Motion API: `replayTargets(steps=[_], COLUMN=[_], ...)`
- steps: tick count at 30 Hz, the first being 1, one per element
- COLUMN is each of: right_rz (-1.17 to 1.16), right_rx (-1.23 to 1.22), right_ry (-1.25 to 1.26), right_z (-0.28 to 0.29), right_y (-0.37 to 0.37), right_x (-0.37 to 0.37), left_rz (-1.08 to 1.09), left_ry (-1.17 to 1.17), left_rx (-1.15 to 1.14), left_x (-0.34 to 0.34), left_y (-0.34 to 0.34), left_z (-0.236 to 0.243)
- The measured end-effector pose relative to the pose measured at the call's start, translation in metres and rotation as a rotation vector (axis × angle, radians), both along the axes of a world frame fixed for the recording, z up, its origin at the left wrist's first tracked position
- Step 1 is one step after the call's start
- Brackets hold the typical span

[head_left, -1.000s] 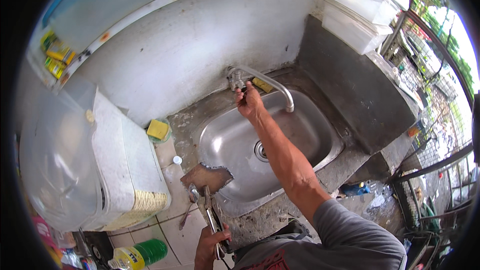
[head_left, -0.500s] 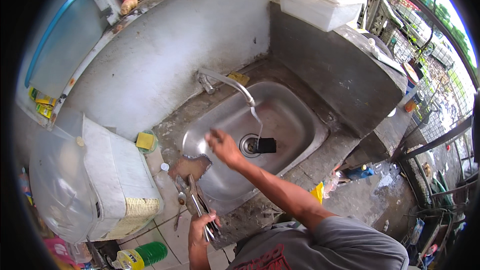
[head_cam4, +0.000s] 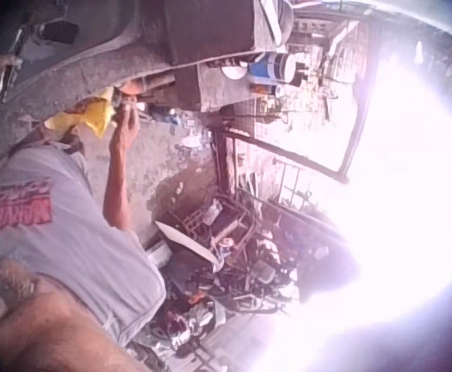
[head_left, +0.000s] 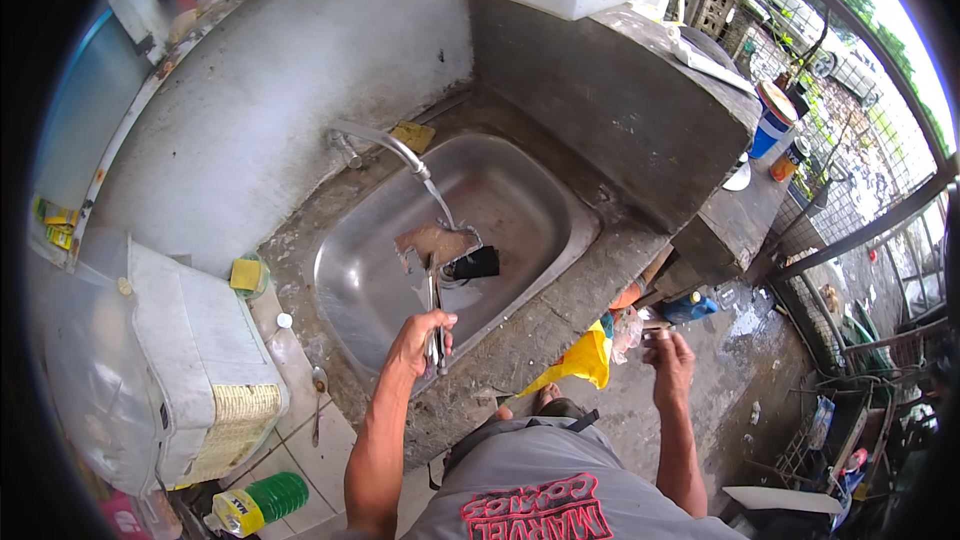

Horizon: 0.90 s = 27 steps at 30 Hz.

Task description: The person sits on the floor and uses pliers and a hammer to adjust a metal bracket attached to a wheel hub. They then walk to a sink, rinse the bracket under running water, and return to the work area.

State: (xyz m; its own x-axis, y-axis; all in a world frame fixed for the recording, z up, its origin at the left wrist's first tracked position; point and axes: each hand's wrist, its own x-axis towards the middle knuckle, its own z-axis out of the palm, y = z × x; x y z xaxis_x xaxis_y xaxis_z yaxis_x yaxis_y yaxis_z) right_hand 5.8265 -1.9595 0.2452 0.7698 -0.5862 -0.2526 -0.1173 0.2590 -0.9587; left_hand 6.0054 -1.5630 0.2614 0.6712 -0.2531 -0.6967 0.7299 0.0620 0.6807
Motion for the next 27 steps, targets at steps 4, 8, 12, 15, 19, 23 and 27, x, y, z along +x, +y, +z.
replayTargets(steps=[4,8,12,15,19,23,27], right_rz=[-0.193,-0.256,-0.308,-0.353,-0.270,-0.197,-0.159], right_rx=[-0.035,0.006,0.130,0.191,0.253,0.277,0.277], right_ry=[0.196,0.368,0.527,0.635,0.742,0.794,0.836], right_z=[-0.052,-0.108,-0.175,-0.208,-0.218,-0.220,-0.223], right_y=[-0.045,-0.050,-0.034,-0.022,-0.002,0.004,0.002], right_x=[-0.065,-0.124,-0.179,-0.210,-0.221,-0.234,-0.239], left_rz=[-0.026,-0.072,-0.032,-0.049,-0.066,-0.086,-0.077], left_ry=[-0.034,-0.032,-0.028,-0.029,-0.050,-0.056,-0.068], left_rx=[0.030,0.052,0.066,0.078,0.101,0.111,0.095], left_x=[0.012,0.020,0.020,0.024,0.023,0.022,0.022], left_y=[-0.022,-0.028,-0.028,-0.032,-0.025,-0.025,-0.026], left_z=[0.000,-0.001,-0.003,0.000,0.000,0.005,0.003])
